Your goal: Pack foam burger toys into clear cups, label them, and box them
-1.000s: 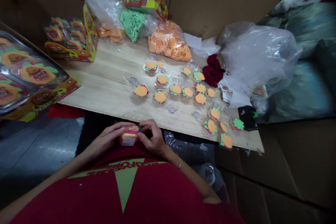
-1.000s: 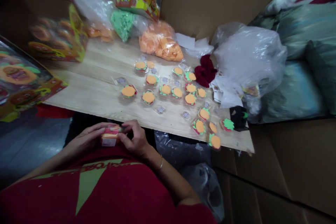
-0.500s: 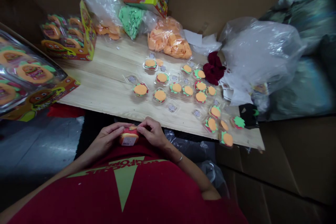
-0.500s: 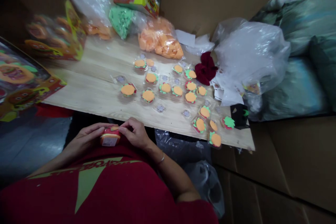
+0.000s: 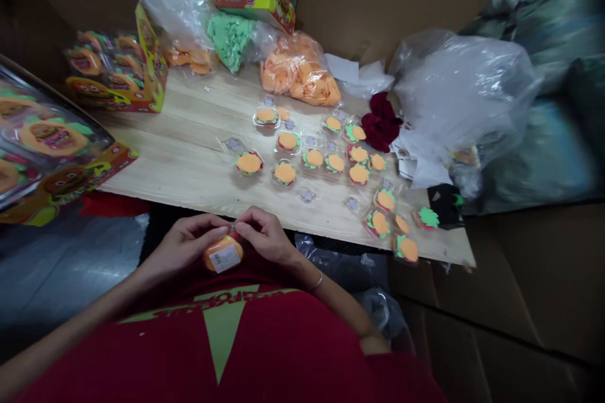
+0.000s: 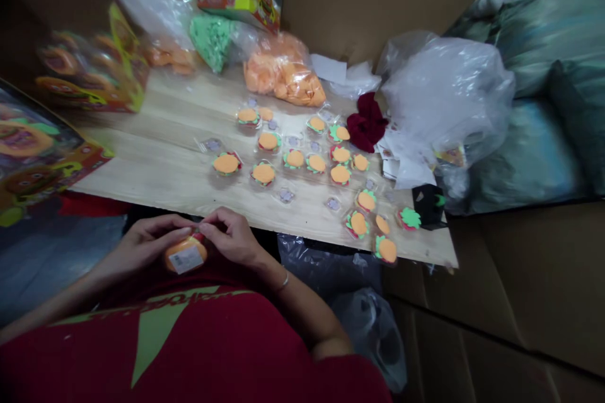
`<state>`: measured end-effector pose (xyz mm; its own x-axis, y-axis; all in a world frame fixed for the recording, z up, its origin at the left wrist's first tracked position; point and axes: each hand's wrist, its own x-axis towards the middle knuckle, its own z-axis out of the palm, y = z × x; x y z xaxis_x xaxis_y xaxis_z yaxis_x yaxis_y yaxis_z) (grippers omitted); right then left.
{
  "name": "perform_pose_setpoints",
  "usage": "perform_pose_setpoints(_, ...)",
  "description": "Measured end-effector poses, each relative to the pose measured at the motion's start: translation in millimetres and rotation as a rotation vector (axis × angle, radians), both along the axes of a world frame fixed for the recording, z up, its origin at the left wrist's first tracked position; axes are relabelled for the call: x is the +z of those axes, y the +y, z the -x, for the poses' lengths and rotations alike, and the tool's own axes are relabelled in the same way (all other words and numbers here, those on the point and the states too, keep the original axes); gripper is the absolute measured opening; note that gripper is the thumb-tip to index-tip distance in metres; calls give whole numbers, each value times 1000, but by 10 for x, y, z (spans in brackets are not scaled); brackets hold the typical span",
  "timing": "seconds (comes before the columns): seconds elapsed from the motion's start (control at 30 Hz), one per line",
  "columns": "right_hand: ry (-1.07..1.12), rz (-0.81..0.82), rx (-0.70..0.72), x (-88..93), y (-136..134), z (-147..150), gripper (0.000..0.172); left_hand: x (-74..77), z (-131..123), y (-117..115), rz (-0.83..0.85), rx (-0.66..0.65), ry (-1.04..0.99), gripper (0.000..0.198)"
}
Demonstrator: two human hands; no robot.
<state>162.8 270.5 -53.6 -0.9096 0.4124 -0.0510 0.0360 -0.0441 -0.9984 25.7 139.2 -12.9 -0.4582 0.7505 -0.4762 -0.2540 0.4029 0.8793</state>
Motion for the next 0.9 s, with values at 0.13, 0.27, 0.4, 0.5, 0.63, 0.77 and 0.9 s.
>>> perform_pose_setpoints(0.13, 6, -39, 138, 149, 132, -16, 17, -31, -101, -63, -28, 8, -46, 38)
perform_pose_setpoints(0.27, 25, -182, 196, 234, 182, -16, 13, -75, -195, -62, -54, 65, -82, 39)
perform_pose_setpoints(0.4, -35, -68, -137, 6, 19, -88, 19, -144, -216, -103, -89, 285, -308, 43)
perform_pose_setpoints(0.5, -124, 138, -227, -216, -50, -173, 26, -200, -174, -158, -63, 319, -349, 43)
perform_pose_setpoints(0.63, -81, 7, 38, -138, 101, -182, 22, -153, -108, -149, -26, 82, -102, 36)
perform_pose_setpoints(0.77, -15, -167, 203, 147, 284, -96, 15, -37, -113, -91, -57, -12, 30, 35)
perform_pose_setpoints(0.9, -8, -212, 266, 259, 288, -75, 14, -30, -183, -115, -90, -44, 56, 31)
